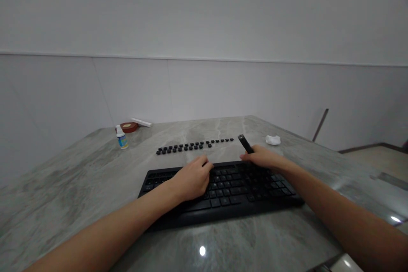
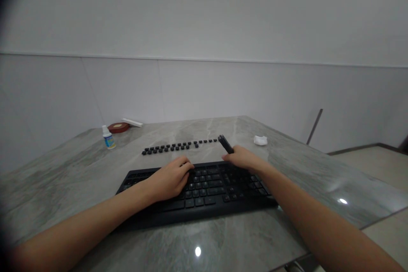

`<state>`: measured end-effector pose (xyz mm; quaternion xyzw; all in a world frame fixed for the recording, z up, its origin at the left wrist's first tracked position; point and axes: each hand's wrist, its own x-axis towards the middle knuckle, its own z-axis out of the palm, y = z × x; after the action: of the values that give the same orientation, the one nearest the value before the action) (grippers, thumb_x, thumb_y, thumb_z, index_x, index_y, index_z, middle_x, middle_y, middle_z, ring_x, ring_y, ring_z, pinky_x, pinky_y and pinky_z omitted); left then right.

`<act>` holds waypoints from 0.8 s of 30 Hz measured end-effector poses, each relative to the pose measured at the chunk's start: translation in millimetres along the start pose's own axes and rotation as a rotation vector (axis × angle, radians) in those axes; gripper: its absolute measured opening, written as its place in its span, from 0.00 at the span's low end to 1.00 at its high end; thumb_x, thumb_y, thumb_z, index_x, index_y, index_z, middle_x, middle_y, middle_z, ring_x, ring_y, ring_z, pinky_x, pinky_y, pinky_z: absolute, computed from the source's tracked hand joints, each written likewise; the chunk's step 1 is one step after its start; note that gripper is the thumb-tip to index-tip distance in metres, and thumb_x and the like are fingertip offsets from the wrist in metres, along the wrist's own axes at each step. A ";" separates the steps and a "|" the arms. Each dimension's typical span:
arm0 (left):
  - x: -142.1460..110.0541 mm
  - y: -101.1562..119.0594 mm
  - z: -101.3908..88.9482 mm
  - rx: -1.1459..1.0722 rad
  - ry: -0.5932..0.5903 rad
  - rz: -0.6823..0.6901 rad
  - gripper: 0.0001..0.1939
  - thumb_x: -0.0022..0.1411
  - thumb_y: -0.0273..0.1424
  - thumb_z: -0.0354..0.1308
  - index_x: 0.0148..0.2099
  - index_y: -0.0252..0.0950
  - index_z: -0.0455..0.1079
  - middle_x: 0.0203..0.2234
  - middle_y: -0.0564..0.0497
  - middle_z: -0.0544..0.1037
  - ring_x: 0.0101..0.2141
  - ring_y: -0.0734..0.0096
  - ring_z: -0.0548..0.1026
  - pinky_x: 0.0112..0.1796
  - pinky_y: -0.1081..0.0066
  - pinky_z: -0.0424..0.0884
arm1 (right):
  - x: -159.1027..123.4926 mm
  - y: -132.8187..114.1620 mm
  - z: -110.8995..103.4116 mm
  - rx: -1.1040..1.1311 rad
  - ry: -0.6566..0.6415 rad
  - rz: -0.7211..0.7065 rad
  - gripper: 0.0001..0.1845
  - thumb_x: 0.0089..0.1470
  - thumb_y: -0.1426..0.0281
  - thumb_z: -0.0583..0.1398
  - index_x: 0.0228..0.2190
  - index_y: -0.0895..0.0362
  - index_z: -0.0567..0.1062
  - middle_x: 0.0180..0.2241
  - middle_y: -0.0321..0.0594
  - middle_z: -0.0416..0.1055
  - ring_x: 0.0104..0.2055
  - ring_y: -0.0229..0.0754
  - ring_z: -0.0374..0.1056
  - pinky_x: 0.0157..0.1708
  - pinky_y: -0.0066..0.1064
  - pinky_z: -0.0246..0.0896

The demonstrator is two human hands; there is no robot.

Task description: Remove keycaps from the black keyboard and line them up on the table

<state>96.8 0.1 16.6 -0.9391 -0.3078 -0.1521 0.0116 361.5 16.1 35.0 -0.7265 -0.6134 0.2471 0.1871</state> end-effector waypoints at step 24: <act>3.6 -61.7 7.0 -0.506 0.048 -0.526 0.17 0.59 0.36 0.51 0.29 0.33 0.77 0.17 0.54 0.70 0.24 0.71 0.68 0.28 0.74 0.61 | -28.5 -68.4 83.3 -0.406 0.125 -1.081 0.09 0.55 0.71 0.56 0.26 0.60 0.74 0.25 0.42 0.74 0.24 0.37 0.63 0.26 0.29 0.46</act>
<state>65.6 53.0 6.6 -0.7971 -0.4912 -0.2431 -0.2536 254.3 -2.5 10.7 -0.3449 -0.9199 -0.0495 0.1797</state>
